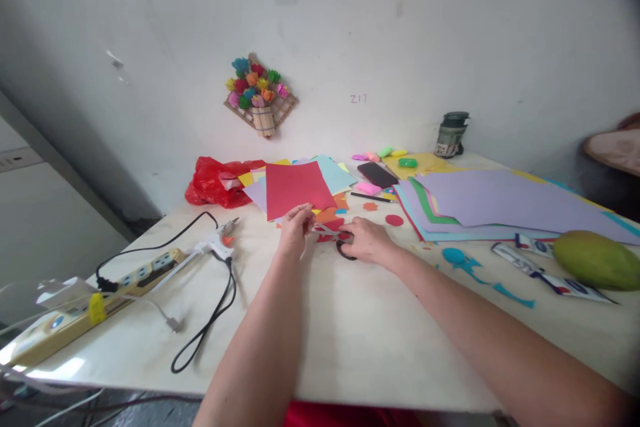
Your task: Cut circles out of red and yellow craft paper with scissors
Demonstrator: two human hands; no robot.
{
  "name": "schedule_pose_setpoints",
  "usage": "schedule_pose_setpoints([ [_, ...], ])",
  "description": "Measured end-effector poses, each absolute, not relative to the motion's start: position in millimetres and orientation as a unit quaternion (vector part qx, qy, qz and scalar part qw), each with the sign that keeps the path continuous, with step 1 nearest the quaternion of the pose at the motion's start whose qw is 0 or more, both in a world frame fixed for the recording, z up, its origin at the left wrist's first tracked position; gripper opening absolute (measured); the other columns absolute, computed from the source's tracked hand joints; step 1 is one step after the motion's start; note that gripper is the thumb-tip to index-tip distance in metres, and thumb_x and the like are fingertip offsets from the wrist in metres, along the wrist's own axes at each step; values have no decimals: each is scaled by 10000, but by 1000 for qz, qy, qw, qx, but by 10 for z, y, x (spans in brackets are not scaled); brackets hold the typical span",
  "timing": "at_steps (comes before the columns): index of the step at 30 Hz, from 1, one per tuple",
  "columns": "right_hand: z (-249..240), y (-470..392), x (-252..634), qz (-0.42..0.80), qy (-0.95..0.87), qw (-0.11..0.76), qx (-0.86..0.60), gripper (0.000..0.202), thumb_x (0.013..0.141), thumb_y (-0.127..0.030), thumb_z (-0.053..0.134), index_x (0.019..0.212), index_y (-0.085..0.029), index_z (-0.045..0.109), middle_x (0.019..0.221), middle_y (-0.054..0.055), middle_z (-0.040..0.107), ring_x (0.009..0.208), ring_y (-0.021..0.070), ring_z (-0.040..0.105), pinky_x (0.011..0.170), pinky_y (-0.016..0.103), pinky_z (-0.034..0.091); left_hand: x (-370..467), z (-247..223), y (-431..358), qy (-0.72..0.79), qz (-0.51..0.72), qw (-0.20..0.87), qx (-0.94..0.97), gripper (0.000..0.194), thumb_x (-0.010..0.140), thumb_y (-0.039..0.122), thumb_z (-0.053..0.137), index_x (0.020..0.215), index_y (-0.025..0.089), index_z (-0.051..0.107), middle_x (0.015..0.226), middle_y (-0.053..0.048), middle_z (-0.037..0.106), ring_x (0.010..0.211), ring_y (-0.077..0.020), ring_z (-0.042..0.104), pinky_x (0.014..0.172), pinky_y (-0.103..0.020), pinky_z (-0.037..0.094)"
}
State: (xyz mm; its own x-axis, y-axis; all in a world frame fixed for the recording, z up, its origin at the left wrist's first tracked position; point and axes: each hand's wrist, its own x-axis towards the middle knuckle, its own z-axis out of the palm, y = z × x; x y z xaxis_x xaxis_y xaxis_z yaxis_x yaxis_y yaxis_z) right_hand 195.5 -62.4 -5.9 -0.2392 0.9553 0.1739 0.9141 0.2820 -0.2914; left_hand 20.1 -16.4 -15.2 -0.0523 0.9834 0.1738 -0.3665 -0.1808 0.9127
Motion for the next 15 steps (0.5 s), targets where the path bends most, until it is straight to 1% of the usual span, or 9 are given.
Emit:
schedule_pose_setpoints([
  [3,11,-663,1940,78,-790,136,-592,395,753,-412,584,1070,-214,711,1105,125,641,1042,295,587,774,332,458,225,-150,-174,378,604,513,479,229,638,350,730,646,148,621,506,3,561,402,-66,409,405,-215,229],
  [6,46,-733,1889,30,-801,125,-585,392,752,-355,581,1070,-162,706,1121,154,636,1059,309,565,809,353,456,256,-141,-191,394,579,498,512,271,650,377,726,597,144,598,496,-1,548,403,-63,410,411,-212,251],
  [8,45,-766,1856,-5,-820,119,-560,341,757,-331,576,1005,-154,729,1117,161,640,1105,320,529,822,360,454,275,-137,-203,390,573,494,525,301,657,408,724,603,145,587,501,3,544,403,-58,403,410,-206,254],
  [10,34,-764,1849,-9,-837,130,-532,295,743,-315,595,952,-169,743,1121,148,644,1128,322,510,824,361,454,288,-140,-208,386,564,493,538,336,665,447,722,618,148,576,509,10,539,401,-51,389,404,-200,244],
  [12,18,-715,1878,36,-839,168,-516,255,736,-314,617,923,-195,743,1088,110,667,1093,297,540,829,352,452,297,-149,-205,386,545,497,555,363,679,477,711,623,150,563,503,16,526,395,-47,372,395,-196,227],
  [13,10,-677,1905,79,-827,201,-519,227,748,-310,615,909,-208,740,1031,84,688,1045,270,572,821,339,454,301,-154,-203,385,532,500,565,370,689,484,703,622,151,557,499,18,521,393,-45,363,392,-195,220],
  [14,2,-634,1938,136,-797,239,-538,217,763,-327,615,902,-207,732,956,66,704,965,240,609,796,322,461,307,-156,-203,384,518,503,575,373,701,486,695,619,151,551,497,18,519,392,-43,358,392,-194,218],
  [15,-6,-590,1973,198,-742,292,-570,248,776,-376,616,911,-197,721,902,58,710,876,216,633,748,306,471,315,-156,-206,380,503,508,587,374,711,484,687,619,150,547,498,17,522,393,-42,356,395,-193,221],
])
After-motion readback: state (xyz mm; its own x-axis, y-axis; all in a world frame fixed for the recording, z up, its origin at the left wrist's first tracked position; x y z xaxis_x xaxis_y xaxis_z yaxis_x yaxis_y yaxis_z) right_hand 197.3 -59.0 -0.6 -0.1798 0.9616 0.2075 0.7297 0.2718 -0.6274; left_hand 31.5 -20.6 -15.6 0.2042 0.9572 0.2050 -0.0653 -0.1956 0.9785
